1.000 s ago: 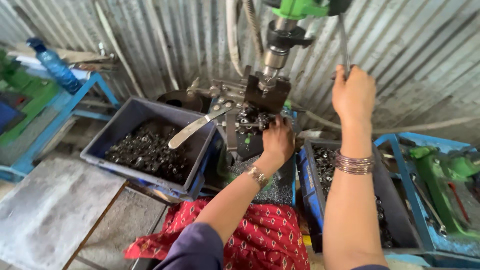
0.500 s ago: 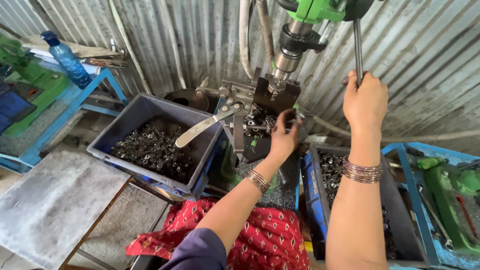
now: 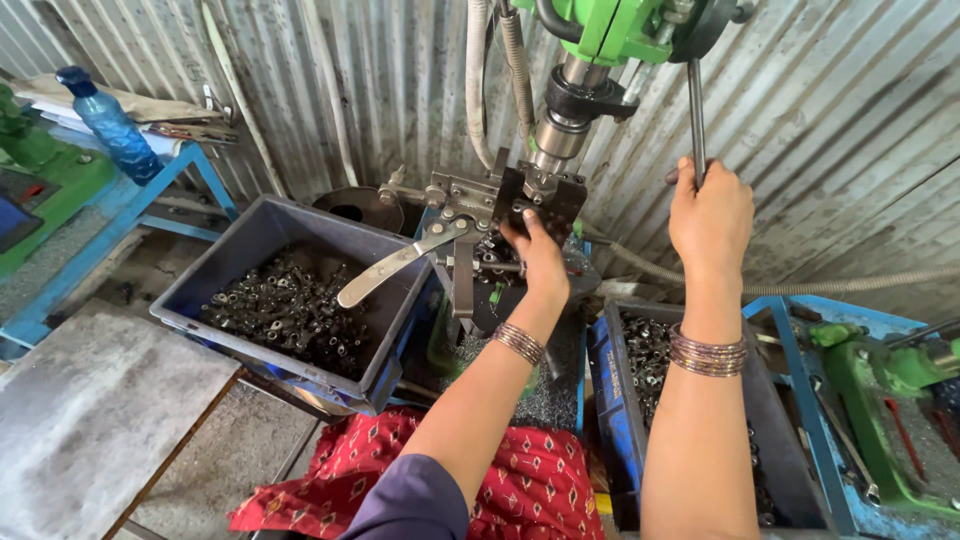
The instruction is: The person places small metal fittings one at a time into a jig under a bench drill press, pulls the machine lever down to drill each part, then drops the finished part into a bin beside the machine. They repeat this cycle continuously, taking parts from a bin and returning machined parts to another bin.
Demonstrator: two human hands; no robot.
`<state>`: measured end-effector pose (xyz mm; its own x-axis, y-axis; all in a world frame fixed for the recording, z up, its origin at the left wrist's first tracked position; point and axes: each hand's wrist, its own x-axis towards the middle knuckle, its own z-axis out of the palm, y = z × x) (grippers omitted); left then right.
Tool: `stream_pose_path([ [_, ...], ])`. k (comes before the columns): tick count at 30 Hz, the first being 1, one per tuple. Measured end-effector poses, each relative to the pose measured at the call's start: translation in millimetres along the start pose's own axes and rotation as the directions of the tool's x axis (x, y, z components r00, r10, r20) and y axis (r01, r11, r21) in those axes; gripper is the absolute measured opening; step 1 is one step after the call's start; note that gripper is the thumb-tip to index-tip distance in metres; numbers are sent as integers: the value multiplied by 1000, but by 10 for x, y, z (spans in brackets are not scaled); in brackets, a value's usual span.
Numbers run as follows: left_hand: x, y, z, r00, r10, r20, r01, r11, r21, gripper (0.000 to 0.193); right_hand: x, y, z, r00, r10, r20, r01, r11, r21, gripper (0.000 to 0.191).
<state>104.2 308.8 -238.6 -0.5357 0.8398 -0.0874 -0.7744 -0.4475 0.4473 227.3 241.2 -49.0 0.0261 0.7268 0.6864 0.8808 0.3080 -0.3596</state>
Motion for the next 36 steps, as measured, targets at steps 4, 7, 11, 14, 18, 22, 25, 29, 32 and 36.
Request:
stream_pose_path([
  [4,-168,265,45,897,-434,-84,442,881,166,68,-29,-20,-15,999,45,18,-45,999,29,32],
  [7,-647,642,75,821,-562,104,503,797,334,68,-28,-40,-28,999,43,16,-43,999,-5,33],
  [11,-1320,1548,-236,793,-196,577,-317,676,665,37,-16,-42,-22,1000,23,-9,-23,999,33,32],
  [14,-1125,2366,-420,593,316,741,-780,-4,626,28,-20,-31,-6,1000,27,-13,-26,999,23,32],
  [18,-556,2991,-485,519,342,784,-513,-609,605,48,-18,-28,7,999,32,-13,-31,998,52,32],
  [22,-77,3083,-443,422,182,888,-584,-695,420,57,-23,-31,47,997,-39,-60,41,999,23,31],
  [25,317,3070,-381,317,6,948,-755,-604,256,56,-7,-46,108,998,-12,-58,10,1000,-22,32],
  [29,594,2995,-446,472,-127,872,-811,-450,374,30,31,-55,206,997,9,-79,-9,1000,3,31],
  [32,670,2938,-499,357,-37,933,-815,-501,292,29,71,-29,315,995,38,-94,-36,999,23,30],
  [36,715,2912,-505,396,-48,917,-800,-508,319,31,222,50,518,991,55,-125,-43,994,98,31],
])
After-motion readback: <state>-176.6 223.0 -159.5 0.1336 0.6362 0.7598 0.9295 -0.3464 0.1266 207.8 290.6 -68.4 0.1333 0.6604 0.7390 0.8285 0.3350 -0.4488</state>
